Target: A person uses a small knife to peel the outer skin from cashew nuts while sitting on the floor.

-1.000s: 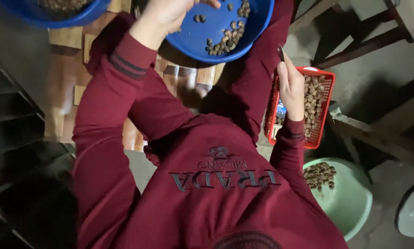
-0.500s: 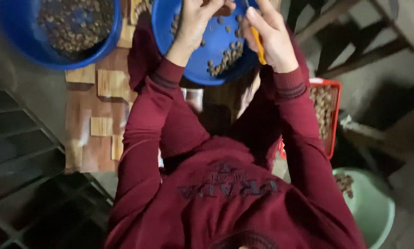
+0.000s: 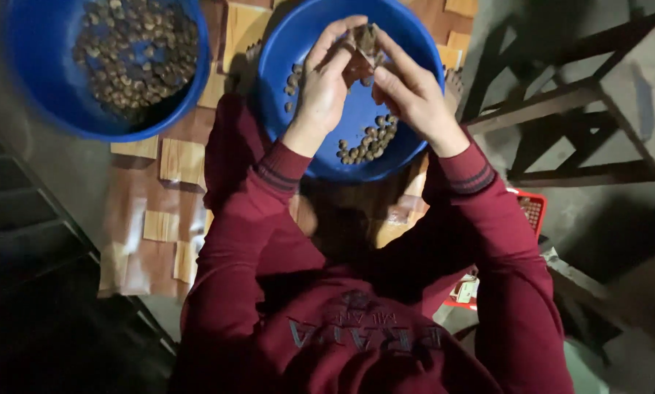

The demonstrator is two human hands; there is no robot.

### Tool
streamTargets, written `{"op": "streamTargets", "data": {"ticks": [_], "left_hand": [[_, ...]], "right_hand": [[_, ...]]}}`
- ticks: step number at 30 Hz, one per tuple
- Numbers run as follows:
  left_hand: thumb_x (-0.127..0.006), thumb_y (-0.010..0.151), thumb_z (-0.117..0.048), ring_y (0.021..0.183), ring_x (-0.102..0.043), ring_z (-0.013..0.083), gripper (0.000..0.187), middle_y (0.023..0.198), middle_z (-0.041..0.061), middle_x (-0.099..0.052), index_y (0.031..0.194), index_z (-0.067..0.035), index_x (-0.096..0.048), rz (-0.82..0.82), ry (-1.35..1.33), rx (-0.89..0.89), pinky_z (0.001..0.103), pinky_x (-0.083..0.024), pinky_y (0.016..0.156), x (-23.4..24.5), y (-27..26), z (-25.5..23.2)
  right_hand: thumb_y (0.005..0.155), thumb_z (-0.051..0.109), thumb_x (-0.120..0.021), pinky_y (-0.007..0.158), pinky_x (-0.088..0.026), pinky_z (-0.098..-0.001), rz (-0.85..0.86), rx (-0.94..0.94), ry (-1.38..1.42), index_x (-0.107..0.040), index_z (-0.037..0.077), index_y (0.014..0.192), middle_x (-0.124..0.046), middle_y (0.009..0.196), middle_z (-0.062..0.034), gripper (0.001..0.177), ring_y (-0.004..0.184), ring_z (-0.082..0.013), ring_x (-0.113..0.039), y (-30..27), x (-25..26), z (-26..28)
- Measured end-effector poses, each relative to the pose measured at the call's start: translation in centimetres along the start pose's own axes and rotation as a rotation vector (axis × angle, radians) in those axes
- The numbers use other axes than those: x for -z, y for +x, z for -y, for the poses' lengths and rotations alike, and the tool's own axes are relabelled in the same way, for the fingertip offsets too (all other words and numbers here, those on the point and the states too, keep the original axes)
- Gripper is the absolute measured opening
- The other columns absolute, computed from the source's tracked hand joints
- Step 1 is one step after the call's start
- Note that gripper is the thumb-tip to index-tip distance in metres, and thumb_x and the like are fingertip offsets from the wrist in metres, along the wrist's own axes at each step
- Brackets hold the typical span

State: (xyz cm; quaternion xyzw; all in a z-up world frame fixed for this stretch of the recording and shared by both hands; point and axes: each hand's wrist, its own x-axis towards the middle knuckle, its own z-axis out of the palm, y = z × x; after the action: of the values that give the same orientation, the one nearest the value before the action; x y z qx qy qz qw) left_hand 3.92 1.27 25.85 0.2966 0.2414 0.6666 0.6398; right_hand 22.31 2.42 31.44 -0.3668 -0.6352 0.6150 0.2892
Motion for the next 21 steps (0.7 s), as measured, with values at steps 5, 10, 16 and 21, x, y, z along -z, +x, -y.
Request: {"op": "streamTargets", "data": {"ticks": [5, 10, 16, 21], "left_hand": [[-0.06, 0.112, -0.011, 0.101, -0.066, 0.0147, 0.029, 0.119, 0.006, -0.07, 0.141, -0.01, -0.061, 0.016, 0.128, -0.024, 0.031, -0.055, 0.092, -1.2, -1.5, -0.9], [-0.059, 0.11, -0.013, 0.096, -0.063, 0.0138, 0.017, 0.11, 0.005, -0.067, 0.126, -0.009, -0.064, 0.105, 0.097, -0.047, 0.03, -0.056, 0.092, -2.5, -2.0, -2.5], [-0.065, 0.102, -0.003, 0.095, -0.074, 0.0213, 0.026, 0.111, 0.014, -0.072, 0.127, -0.003, -0.058, 0.072, 0.37, -0.103, 0.033, -0.065, 0.089, -2.3, -2.9, -2.0], [-0.068, 0.095, 0.006, 0.084, -0.065, 0.0131, 0.038, 0.106, -0.001, -0.07, 0.126, -0.012, -0.057, -0.018, 1.114, -0.408, 0.025, -0.057, 0.078, -1.9, -3.3, -1.7]], "right_hand": [[0.115, 0.023, -0.05, 0.058, -0.033, -0.0157, -0.004, -0.045, 0.053, -0.048, 0.01, 0.158, -0.056, 0.085, 0.0013, 0.045, 0.069, -0.0046, -0.046, -0.8, 0.2, 1.6], [0.116, 0.015, -0.05, 0.059, -0.034, -0.0166, -0.001, 0.003, -0.05, -0.043, 0.012, 0.162, -0.056, 0.085, 0.0006, 0.046, 0.068, -0.0055, -0.045, -2.6, 0.8, 1.8], [0.119, 0.018, -0.046, 0.054, -0.033, -0.02, -0.005, 0.045, 0.066, -0.027, 0.013, 0.168, -0.051, 0.083, 0.0001, 0.053, 0.063, -0.0072, -0.044, -3.4, -0.5, 0.4], [0.122, 0.005, -0.061, 0.075, -0.047, -0.0225, -0.066, 0.134, -0.16, -0.022, 0.02, 0.171, -0.06, 0.094, -0.0055, 0.064, 0.08, -0.0112, -0.054, -3.5, -1.6, 0.3]]}}
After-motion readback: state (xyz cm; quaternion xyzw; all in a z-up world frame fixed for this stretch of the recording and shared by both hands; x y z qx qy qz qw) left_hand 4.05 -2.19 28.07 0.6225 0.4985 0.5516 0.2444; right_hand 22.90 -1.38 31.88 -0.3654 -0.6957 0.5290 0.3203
